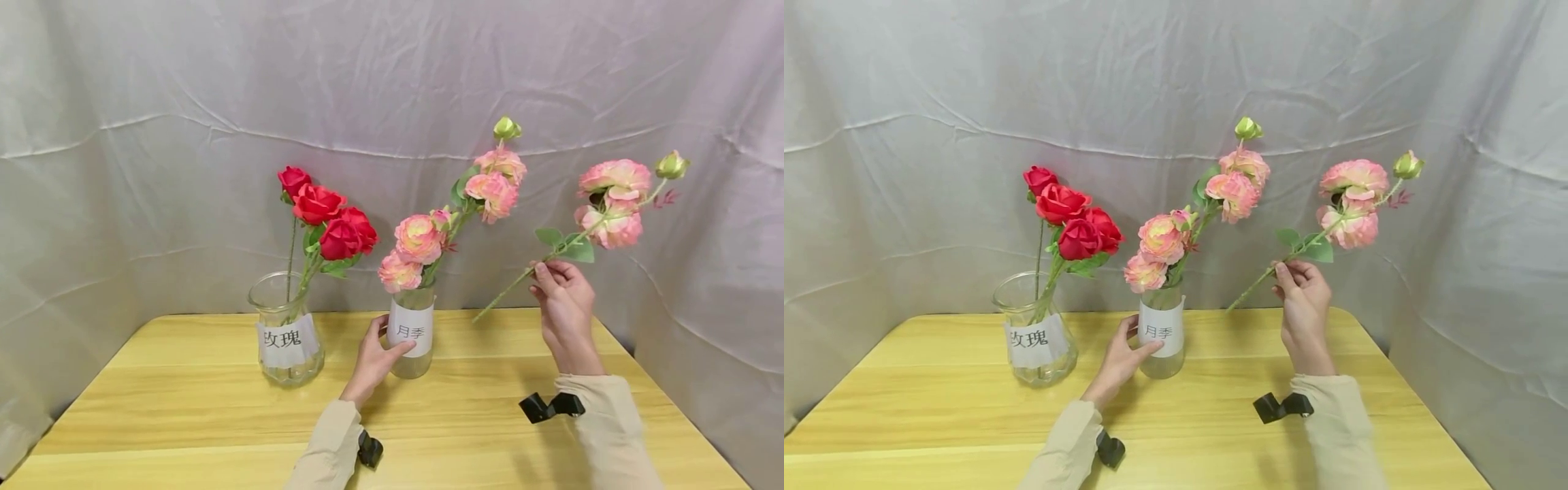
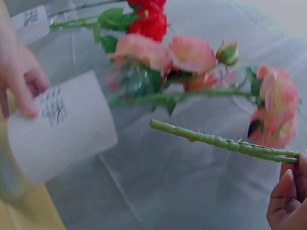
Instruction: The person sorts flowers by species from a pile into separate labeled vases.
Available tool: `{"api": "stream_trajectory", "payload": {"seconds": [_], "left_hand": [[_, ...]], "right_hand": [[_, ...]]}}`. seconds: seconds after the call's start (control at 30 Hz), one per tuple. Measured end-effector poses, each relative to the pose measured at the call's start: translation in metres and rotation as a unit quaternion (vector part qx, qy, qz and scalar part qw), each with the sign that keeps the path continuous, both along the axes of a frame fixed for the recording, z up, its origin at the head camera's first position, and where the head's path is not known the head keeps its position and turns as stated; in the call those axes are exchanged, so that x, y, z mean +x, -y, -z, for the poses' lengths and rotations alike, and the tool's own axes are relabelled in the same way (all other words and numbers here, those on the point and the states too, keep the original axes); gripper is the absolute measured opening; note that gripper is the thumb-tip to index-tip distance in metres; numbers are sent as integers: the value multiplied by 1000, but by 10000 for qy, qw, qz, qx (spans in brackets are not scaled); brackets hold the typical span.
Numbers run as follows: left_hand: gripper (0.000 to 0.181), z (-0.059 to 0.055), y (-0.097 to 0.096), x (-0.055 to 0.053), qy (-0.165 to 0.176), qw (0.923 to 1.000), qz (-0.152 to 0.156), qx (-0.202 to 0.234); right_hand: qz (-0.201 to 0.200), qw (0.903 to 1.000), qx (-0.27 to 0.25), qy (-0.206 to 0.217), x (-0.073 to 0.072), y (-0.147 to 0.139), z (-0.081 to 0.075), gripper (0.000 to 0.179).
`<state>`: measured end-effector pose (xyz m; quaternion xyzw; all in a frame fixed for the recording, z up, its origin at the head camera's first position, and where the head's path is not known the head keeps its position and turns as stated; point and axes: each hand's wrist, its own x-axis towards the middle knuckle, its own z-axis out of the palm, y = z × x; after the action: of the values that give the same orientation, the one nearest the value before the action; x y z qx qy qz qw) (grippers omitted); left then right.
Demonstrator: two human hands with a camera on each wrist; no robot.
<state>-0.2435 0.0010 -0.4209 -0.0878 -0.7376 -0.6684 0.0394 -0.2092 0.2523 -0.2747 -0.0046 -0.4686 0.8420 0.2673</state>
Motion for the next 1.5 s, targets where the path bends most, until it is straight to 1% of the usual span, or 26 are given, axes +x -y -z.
{"api": "stream_trajectory", "payload": {"seconds": [0.13,0.27,0.43,0.6,0.73,0.87,1.17,1.3,1.5], "left_hand": [[69,-1,1,0,-30,10000,22,-10],[69,-1,1,0,-38,10000,41,-45],[68,-1,1,2,-111,9999,40,-39],[67,0,1,2,-240,9997,36,-4],[67,0,1,1,-268,9996,47,47],[67,0,1,1,-267,9996,62,85],[66,2,1,-1,-213,9998,11,-36],[67,2,1,-1,-200,9998,-2,-72],[68,3,1,0,-249,9996,-15,-110]], "right_hand": [[-29,9996,121,-253,-2,15,-12,10],[-50,9988,249,-412,-6,29,-20,9],[-15,9979,257,-591,-13,43,-26,11],[79,9974,283,-663,-21,54,-26,16],[55,9975,378,-597,-23,61,-23,17],[-51,9976,441,-523,-25,66,-16,15],[-199,9973,270,-647,-30,79,-2,20],[-228,9978,193,-584,-32,84,6,20],[-256,9982,209,-492,-35,89,17,20]]}}
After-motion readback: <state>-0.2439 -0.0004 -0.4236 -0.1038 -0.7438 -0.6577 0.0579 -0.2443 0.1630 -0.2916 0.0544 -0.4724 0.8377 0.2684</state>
